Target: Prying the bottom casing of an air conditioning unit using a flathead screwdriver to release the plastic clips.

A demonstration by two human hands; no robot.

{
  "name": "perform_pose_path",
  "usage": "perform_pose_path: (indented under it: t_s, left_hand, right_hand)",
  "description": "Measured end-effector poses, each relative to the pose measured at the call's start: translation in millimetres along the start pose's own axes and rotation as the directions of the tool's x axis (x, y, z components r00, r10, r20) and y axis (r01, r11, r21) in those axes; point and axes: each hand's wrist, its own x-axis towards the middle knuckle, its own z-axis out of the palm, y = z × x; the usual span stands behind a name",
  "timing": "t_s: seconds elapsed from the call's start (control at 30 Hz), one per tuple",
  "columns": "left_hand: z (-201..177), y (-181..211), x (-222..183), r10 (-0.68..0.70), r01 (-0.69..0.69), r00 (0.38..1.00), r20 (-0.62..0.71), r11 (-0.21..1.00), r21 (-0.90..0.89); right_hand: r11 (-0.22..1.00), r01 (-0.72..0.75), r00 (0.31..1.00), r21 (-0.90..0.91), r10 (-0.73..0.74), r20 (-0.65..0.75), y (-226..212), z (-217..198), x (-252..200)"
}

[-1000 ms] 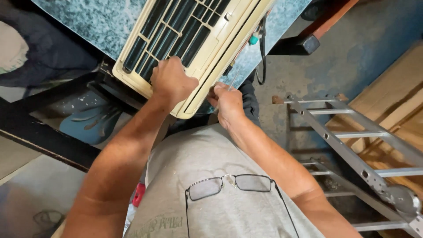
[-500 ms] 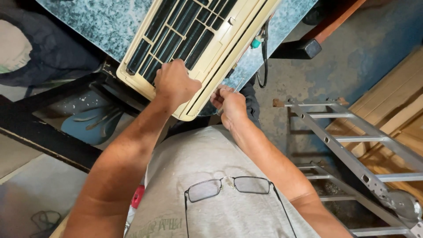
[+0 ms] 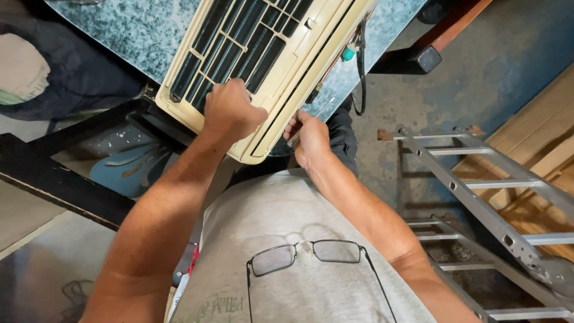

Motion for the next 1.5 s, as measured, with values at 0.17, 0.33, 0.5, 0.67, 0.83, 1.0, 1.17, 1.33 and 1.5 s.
perform_pose_path:
  t_s: [0.17,0.33,0.5,0.67,0.83,1.0,1.17,1.33,1.5]
  left_hand:
    - [10.7,-11.6,19.8,0.022,-0.022,1.0,0.009,1.0,0.017]
    - [25.3,-28.0,41.9,0.057,-0.057,0.998,0.011,0.997,0.048]
    - [0.5,-5.9,19.6,-0.055,0.053,0.997,0.056,0.998,0.037]
    - [3.2,-9.5,23.5,-0.074,0.072,0.995,0.065,0.997,0.038]
    - [24.1,-37.5,37.3,-0.025,0.021,0.999,0.044,0.996,0.083]
    - [40.9,-55.0,19.9,0.305,-0.292,0.928,-0.216,0.952,0.089]
    - [94.0,-92.4,43.8,0.466,-0.479,0.724,-0.508,0.87,0.115]
    - [69.8,-94.2,11.2,0.341,-0.445,0.808,-0.481,0.887,-0.119]
    - [58.9,-86.2,-10.5,0.042,-0.308,0.844,-0.535,0.854,-0.419]
  right_hand:
    - [1.0,0.002,1.0,-0.01,-0.002,-0.007,-3.7,1.4,-0.9]
    - [0.999,-0.002,1.0,-0.034,0.001,-0.018,-6.1,1.2,-7.8]
    - [0.998,0.018,0.999,-0.056,-0.019,-0.026,-9.8,2.8,-14.6]
    - [0.998,0.02,0.999,-0.064,-0.021,-0.026,-11.7,6.1,-18.5]
    - [0.995,0.016,0.999,-0.097,-0.019,-0.029,-9.9,3.5,-16.9]
    - [0.995,0.032,0.999,-0.099,-0.035,-0.024,-6.9,1.7,-11.0]
    - [0.996,0.025,1.0,-0.089,-0.024,0.018,-7.9,1.6,-7.0]
    - [0.998,0.02,0.998,-0.063,-0.016,0.053,-10.2,9.8,-8.1]
    - [0.996,-0.001,0.995,-0.09,0.01,0.096,-0.8,11.3,20.3]
